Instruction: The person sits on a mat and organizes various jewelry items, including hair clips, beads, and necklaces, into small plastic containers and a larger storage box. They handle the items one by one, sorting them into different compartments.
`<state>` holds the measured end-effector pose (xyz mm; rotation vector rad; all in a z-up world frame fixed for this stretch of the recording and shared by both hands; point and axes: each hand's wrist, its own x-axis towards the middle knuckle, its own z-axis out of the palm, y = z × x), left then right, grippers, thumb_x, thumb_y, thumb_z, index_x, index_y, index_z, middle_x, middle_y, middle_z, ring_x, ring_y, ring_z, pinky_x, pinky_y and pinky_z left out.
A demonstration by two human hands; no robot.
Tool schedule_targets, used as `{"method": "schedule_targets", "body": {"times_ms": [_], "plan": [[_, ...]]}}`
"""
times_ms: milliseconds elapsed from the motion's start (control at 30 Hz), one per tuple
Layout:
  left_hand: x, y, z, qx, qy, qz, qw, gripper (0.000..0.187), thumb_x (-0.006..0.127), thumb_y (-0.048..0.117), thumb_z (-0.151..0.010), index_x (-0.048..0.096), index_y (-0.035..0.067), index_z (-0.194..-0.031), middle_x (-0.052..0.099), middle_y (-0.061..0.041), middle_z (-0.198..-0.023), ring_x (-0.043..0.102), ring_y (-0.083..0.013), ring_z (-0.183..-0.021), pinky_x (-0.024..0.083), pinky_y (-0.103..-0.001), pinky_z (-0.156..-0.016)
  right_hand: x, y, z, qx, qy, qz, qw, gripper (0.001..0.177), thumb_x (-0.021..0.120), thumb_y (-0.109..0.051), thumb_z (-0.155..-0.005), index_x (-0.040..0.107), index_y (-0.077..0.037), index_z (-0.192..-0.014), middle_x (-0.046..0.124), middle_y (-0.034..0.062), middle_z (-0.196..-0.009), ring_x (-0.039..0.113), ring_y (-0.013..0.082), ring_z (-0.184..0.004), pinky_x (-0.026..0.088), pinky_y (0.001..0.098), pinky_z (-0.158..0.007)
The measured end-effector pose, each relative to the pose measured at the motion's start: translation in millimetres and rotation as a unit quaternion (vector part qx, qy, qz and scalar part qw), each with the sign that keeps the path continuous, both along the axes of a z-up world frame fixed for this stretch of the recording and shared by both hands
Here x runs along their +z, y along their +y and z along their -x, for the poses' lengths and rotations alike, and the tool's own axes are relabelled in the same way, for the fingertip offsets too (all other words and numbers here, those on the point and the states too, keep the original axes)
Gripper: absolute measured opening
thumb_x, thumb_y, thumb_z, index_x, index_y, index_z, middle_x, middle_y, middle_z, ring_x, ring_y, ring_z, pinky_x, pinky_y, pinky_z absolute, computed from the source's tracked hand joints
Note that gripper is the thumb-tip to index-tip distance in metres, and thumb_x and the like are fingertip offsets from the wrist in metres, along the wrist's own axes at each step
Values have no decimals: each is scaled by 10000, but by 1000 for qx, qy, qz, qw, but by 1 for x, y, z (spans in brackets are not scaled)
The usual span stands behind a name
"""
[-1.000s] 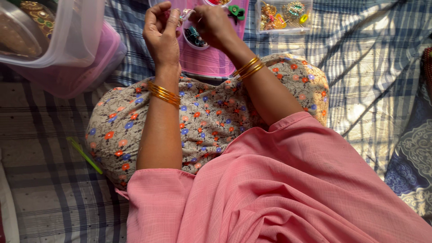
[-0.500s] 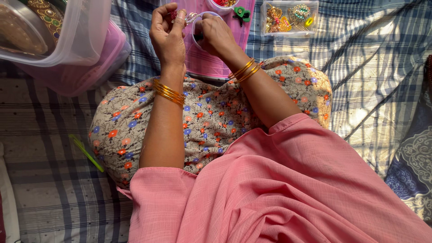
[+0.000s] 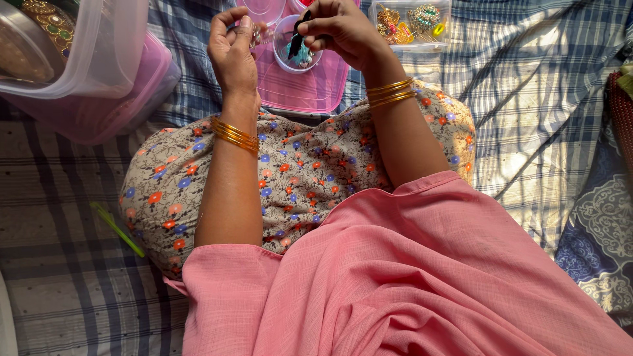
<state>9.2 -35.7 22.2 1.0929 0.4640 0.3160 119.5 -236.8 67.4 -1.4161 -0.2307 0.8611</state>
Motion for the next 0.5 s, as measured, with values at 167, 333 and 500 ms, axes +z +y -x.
{"method": "schedule_targets", "body": {"times_ms": [167, 333, 500], "plan": [[6, -5, 0, -50, 53, 104, 992, 144, 547, 152, -1015, 661, 78, -1064, 682, -17, -757, 694, -90, -650, 648, -274, -561, 13, -2, 3, 5, 22, -33, 999, 140, 758, -46, -989, 702, 20, -1099, 734, 77, -905, 738, 124, -774, 631, 239, -741], [19, -13, 2, -130, 92, -6, 987, 111, 681, 167, -964, 731, 72, -994, 632, 9, -748, 487, -51, -564, 363, -204, -442, 15, -2, 4, -12, 29, -53, 998, 269, 762, -57, -976, 704, 40, -1220, 743, 83, -973, 737, 133, -801, 633, 243, -752], [21, -17, 4, -152, 77, -162, 972, 173, 779, 133, -861, 793, 88, -1028, 794, -2, -944, 744, -83, -886, 602, -273, -837, 12, -6, 2, -12, 11, -40, 999, 295, 758, -82, -977, 696, 40, -1238, 763, 87, -1029, 749, 136, -869, 629, 262, -802]]}}
